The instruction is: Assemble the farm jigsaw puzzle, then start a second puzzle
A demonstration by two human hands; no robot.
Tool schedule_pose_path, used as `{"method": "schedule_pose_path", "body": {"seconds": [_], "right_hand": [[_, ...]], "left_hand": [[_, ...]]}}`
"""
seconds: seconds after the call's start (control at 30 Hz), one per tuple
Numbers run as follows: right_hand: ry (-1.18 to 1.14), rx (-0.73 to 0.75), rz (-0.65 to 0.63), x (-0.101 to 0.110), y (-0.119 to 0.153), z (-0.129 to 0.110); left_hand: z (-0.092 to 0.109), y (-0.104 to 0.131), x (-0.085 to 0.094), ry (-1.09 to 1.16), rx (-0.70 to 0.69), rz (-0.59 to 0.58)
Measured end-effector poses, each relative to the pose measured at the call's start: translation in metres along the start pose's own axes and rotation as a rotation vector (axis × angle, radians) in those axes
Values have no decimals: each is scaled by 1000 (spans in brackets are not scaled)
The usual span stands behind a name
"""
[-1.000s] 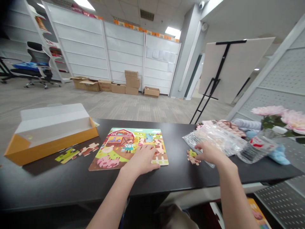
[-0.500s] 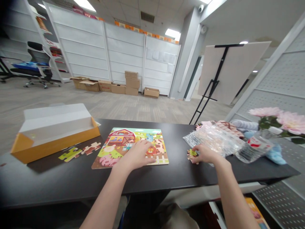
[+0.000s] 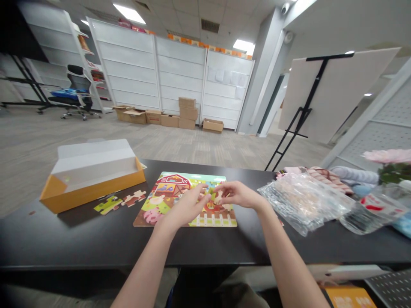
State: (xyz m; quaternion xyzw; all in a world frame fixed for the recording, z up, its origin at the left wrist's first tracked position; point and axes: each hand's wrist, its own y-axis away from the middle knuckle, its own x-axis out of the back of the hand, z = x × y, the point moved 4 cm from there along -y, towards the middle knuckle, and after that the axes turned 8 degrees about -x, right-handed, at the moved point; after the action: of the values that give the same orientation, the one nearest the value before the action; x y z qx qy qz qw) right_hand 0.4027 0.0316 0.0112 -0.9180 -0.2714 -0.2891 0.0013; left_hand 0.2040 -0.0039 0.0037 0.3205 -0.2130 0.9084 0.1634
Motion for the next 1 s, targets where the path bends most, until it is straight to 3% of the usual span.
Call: {"method": "schedule_pose_path", "body": {"seconds": [0.13,0.33,0.53,0.7,0.83,1.0], "right_hand": [[-104,33,-117,-15,-27,-2],[-191,35,-149,-23,-24,-2],[-135,33,-8,-22,-31,7],[-128,-14,237,-3,-37,30],[-78,-91,213,-5,-39,39],[-62,-88,214,-8,-41,41]], "left_hand": [[-6,0,3,-42,49,28],[-22,0,5,-38,116,34],[-22,1,3,-120,113,42],[-23,10,18,-412,272,23],[-25,16,26,-501,290,-10],[-25,17,23,-511,267,-37]]}}
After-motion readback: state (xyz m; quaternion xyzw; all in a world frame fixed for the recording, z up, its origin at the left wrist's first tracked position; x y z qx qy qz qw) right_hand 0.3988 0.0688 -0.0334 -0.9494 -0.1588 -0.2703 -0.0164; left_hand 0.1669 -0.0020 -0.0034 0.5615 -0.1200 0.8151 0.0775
